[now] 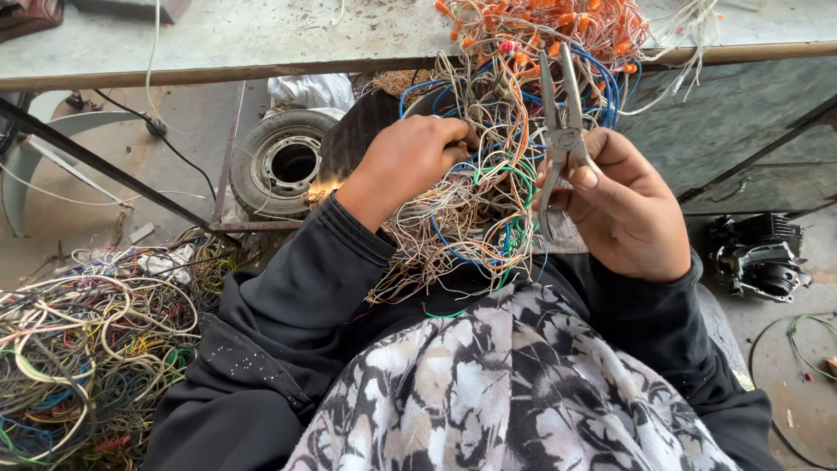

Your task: The person uses pliers to strip insulation from a large tangled bundle of multicolored wires. They repeatedly pull individual wires from the mass, cut the insulation, and drop the stripped pieces back into the pile.

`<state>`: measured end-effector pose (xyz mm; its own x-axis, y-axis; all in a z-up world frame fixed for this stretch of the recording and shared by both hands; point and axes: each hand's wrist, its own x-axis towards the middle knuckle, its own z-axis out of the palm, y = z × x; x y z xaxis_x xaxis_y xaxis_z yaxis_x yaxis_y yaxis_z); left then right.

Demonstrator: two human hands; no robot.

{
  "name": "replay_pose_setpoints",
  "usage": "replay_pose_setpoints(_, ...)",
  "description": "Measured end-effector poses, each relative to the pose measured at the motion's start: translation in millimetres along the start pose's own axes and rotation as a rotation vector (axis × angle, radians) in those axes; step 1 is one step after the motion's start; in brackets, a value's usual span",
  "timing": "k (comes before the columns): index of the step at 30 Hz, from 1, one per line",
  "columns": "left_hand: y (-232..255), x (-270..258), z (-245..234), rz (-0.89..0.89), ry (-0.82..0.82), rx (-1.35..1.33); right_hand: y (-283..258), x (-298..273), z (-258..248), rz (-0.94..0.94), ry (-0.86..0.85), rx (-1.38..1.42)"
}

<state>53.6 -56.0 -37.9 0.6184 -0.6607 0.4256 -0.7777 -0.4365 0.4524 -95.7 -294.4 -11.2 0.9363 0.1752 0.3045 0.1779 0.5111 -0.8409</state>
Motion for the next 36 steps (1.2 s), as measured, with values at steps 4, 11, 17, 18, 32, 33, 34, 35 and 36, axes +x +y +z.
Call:
replay_pose_setpoints(4, 10.0, 0.7, -2.5, -0.070, 0.047, 0.125, 3.4, 1.2, -1.2, 0.013, 0.019, -0.009)
replay_pose_setpoints(11, 12.1, 2.1, -6.1, -0.075, 0.143, 0.103, 4.7, 3.5, -0.5, 0.030, -0.006, -0.009)
replay_pose_setpoints(17, 9.0, 1.5, -15.2, -0.066, 0.060, -0.054, 2.6, 4.5, 2.6, 0.040, -0.004, -0.010)
replay_pose_setpoints(18, 8.4, 2.4, -16.5, -0.110, 0.025, -0.068, 2.9, 4.3, 2.4, 0.040, -0.004, -0.007)
replay_pose_setpoints(32, 21.1, 0.5, -39.5, 0.078, 0.297, 0.021, 18.5, 7.7, -0.2, 0.087, 0.015, 0.006)
replay_pose_setpoints(33, 23.7, 0.6, -43.0, 0.069, 0.326, -0.008, 20.2, 8.2, 0.5, 0.097, 0.023, 0.007)
replay_pose_setpoints(34, 26.6, 0.2, -46.0, 0.059, 0.355, -0.038, 21.9, 8.6, 1.1, 0.110, 0.018, 0.009)
replay_pose_setpoints(35, 29.8, -0.4, -48.9, 0.050, 0.383, -0.067, 23.9, 9.2, 1.7, 0.123, 0.013, 0.012)
replay_pose_setpoints(36, 33.9, -1.3, -51.0, 0.062, 0.412, -0.120, 25.4, 9.8, 2.4, 0.136, 0.008, 0.014)
